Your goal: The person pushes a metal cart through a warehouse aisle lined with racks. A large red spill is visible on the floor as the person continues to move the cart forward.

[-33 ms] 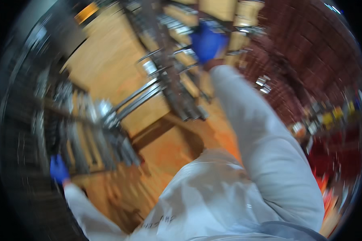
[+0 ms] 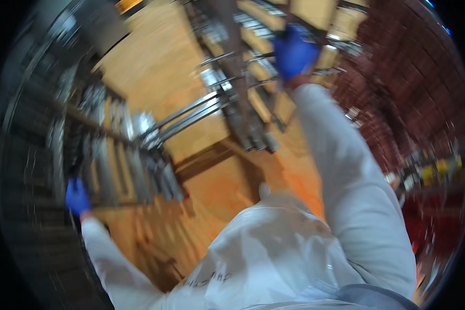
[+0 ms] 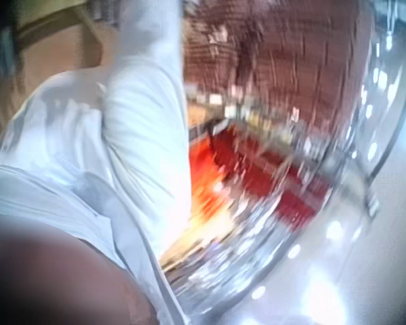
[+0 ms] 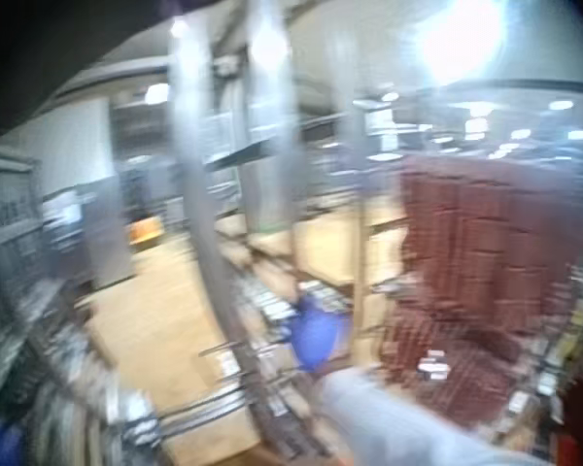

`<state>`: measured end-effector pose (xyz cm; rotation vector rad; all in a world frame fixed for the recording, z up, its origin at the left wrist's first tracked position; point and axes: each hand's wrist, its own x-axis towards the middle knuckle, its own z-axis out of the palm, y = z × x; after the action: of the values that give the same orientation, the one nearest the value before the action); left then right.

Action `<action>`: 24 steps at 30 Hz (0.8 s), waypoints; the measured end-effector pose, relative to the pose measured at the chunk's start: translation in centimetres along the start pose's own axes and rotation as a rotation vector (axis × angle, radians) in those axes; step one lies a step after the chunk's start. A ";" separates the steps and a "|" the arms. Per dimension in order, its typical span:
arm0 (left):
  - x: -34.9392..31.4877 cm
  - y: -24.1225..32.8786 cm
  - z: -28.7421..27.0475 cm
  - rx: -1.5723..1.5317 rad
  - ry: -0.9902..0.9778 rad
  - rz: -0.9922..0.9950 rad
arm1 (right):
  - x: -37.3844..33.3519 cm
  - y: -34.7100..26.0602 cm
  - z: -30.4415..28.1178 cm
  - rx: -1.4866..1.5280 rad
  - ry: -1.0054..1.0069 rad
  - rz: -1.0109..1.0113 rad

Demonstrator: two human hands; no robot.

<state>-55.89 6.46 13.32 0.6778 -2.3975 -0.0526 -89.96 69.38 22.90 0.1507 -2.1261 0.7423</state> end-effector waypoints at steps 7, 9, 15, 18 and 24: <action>0.1 0.8 -1.2 0.037 0.108 0.002 | 3.4 1.0 -2.8 -0.160 -0.083 0.121; -0.3 0.0 -2.1 0.100 0.101 -0.059 | 3.7 0.8 -3.3 -0.172 -0.046 0.088; -1.1 -0.3 -2.6 0.171 0.118 -0.058 | 3.4 -0.4 -4.9 -0.253 -0.102 0.067; -0.9 1.0 -2.1 0.066 0.123 -0.066 | 3.5 0.1 -4.5 -0.342 -0.134 0.077; -2.8 -0.5 -0.6 0.081 0.174 -0.083 | 3.0 3.0 -3.5 -0.375 -0.062 0.070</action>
<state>-53.51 7.45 12.10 0.7867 -2.2136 0.0665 -90.48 74.23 25.44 -0.1037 -2.2976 0.3701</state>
